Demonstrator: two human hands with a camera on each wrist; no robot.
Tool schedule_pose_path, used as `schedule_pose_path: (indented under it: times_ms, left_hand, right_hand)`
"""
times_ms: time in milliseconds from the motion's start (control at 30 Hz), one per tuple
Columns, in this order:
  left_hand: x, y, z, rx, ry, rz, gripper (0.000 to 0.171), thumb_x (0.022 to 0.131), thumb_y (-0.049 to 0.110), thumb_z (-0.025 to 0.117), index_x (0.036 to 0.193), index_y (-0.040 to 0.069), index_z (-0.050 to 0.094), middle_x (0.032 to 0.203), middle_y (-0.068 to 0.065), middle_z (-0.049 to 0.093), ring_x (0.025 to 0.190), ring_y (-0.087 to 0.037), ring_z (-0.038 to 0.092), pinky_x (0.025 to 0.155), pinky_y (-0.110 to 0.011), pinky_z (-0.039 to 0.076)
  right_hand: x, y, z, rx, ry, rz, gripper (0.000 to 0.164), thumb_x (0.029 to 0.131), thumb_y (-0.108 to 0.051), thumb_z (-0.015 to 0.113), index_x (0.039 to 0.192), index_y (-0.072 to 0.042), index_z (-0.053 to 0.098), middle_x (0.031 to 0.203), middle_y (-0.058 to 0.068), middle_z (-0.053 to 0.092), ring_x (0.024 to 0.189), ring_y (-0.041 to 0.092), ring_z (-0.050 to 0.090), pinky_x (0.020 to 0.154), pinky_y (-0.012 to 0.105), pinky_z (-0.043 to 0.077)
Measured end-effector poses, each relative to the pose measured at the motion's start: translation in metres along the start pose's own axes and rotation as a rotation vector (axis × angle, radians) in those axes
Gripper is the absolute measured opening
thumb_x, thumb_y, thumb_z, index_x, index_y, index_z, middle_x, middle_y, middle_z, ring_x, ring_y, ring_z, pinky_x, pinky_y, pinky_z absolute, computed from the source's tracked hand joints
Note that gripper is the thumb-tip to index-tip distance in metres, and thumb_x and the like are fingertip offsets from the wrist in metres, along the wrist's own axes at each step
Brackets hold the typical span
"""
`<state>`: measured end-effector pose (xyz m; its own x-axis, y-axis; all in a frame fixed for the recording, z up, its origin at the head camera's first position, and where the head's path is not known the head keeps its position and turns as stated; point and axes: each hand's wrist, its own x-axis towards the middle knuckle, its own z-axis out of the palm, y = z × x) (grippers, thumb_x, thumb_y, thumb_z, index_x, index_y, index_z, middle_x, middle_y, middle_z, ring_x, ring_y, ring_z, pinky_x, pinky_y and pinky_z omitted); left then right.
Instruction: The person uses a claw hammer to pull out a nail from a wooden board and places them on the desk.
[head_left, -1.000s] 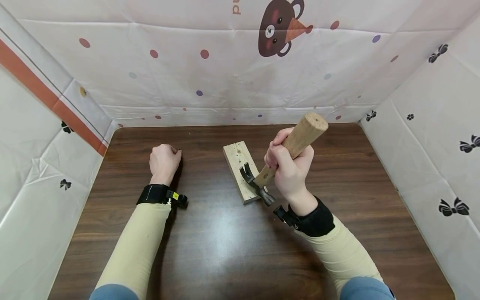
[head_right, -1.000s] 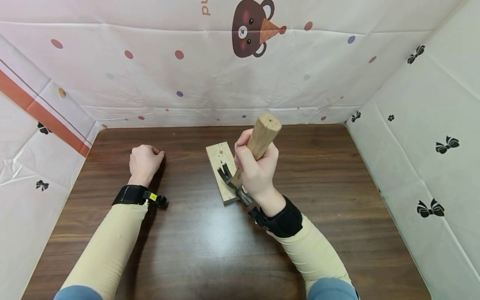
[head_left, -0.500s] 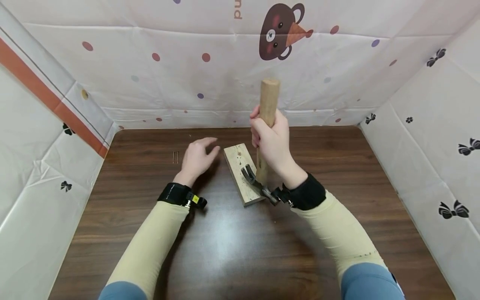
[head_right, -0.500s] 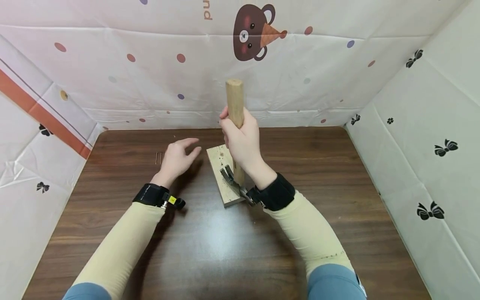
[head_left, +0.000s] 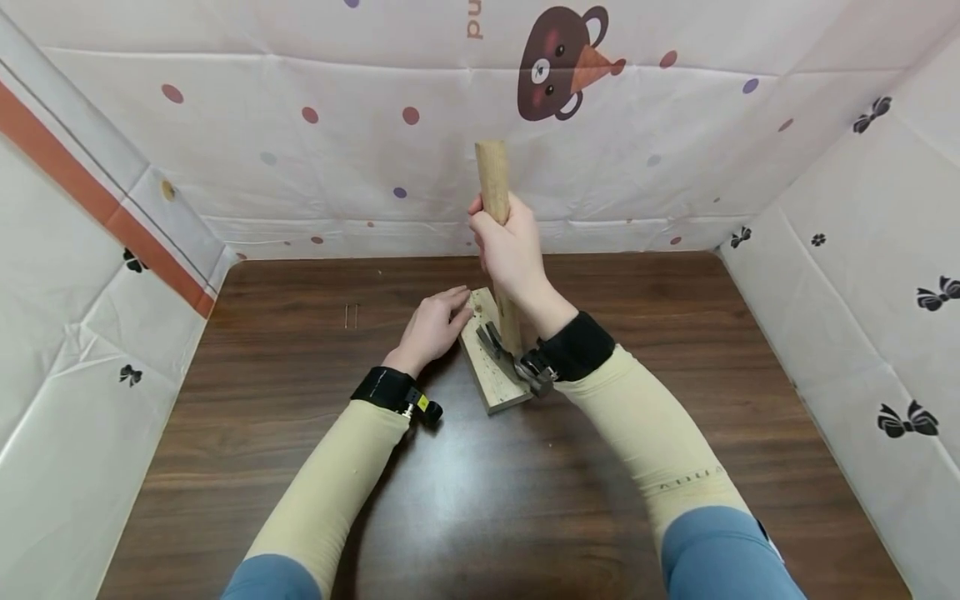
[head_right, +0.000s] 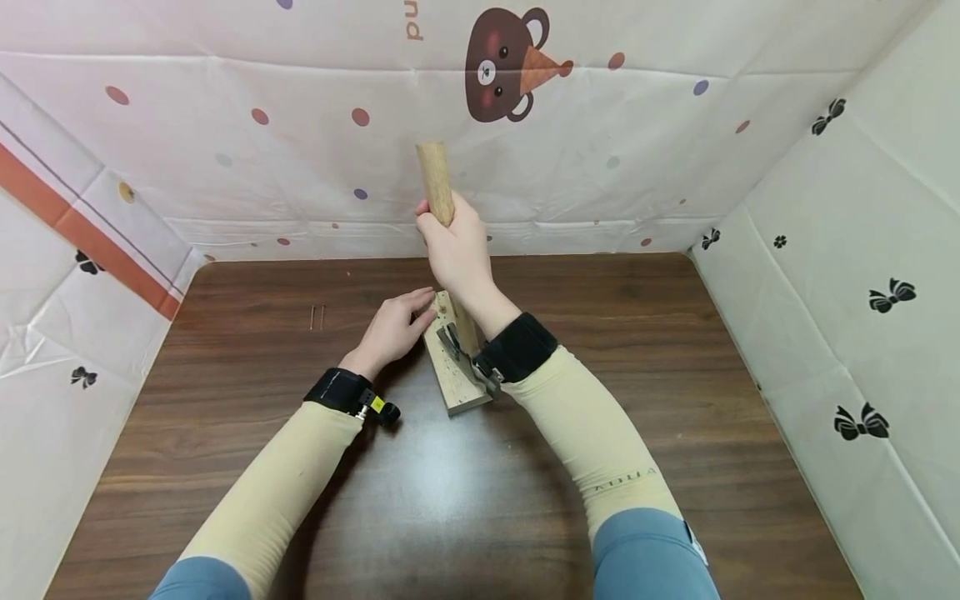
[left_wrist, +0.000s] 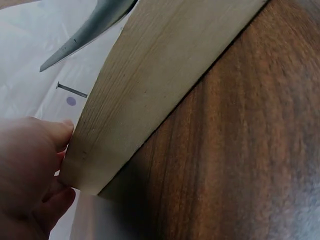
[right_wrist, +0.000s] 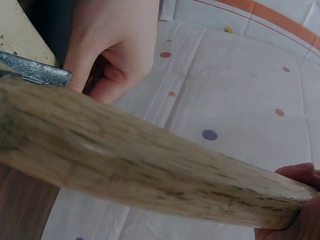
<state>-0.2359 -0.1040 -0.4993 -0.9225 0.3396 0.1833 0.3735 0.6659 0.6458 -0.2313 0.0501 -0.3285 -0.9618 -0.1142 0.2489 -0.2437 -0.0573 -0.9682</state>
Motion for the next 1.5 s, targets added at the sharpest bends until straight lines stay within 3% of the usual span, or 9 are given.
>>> schedule_pose_path:
  times_ms: [300,467,733,1000,1333,1500]
  left_hand:
    - [0.003,-0.004,-0.001,-0.100,0.000,-0.066,0.049,0.109,0.027,0.066,0.148,-0.002,0.061,0.151,-0.018,0.061,0.144,-0.031,0.054,0.118,-0.045,0.043]
    - [0.004,-0.005,-0.003,-0.084,-0.013,-0.076,0.048,0.108,0.027,0.067,0.148,0.000,0.062,0.150,-0.015,0.063,0.143,-0.030,0.055,0.118,-0.043,0.043]
    - [0.004,-0.005,-0.004,-0.089,-0.012,-0.091,0.047,0.108,0.027,0.068,0.147,0.002,0.063,0.149,-0.014,0.063,0.143,-0.030,0.055,0.118,-0.042,0.042]
    - [0.004,-0.006,-0.003,-0.077,-0.014,-0.096,0.047,0.108,0.028,0.067,0.148,0.002,0.063,0.150,-0.015,0.062,0.142,-0.032,0.055,0.117,-0.045,0.043]
    - [0.004,-0.005,-0.005,-0.073,-0.014,-0.085,0.048,0.107,0.027,0.069,0.147,0.002,0.063,0.148,-0.016,0.063,0.142,-0.032,0.056,0.117,-0.043,0.043]
    - [0.004,-0.005,-0.006,-0.080,-0.016,-0.083,0.047,0.107,0.026,0.069,0.146,0.001,0.064,0.147,-0.017,0.064,0.141,-0.033,0.057,0.118,-0.043,0.043]
  right_hand:
    - [0.010,0.005,0.009,-0.058,-0.004,0.063,0.011,0.102,-0.006,0.055,0.108,-0.004,0.063,0.067,0.005,0.048,0.046,0.014,0.039,0.041,0.028,0.034]
    - [0.014,0.006,0.014,-0.146,0.017,0.042,0.016,0.101,-0.007,0.056,0.111,0.000,0.066,0.068,0.004,0.051,0.053,0.014,0.044,0.047,0.028,0.036]
    - [0.023,0.012,0.020,-0.289,0.035,0.025,0.016,0.103,-0.011,0.057,0.112,-0.006,0.069,0.075,0.003,0.057,0.061,0.017,0.047,0.055,0.029,0.036]
    - [0.028,0.014,0.025,-0.362,0.022,0.041,0.011,0.107,-0.017,0.057,0.111,-0.016,0.068,0.079,0.005,0.057,0.057,0.017,0.041,0.053,0.031,0.033]
    - [0.031,0.014,0.028,-0.408,0.029,0.033,0.016,0.107,-0.020,0.058,0.116,-0.012,0.069,0.077,0.005,0.055,0.055,0.017,0.040,0.053,0.031,0.034]
    - [0.029,0.012,0.029,-0.415,0.038,0.013,0.013,0.106,-0.020,0.058,0.113,-0.016,0.068,0.076,0.004,0.054,0.057,0.018,0.043,0.054,0.032,0.035]
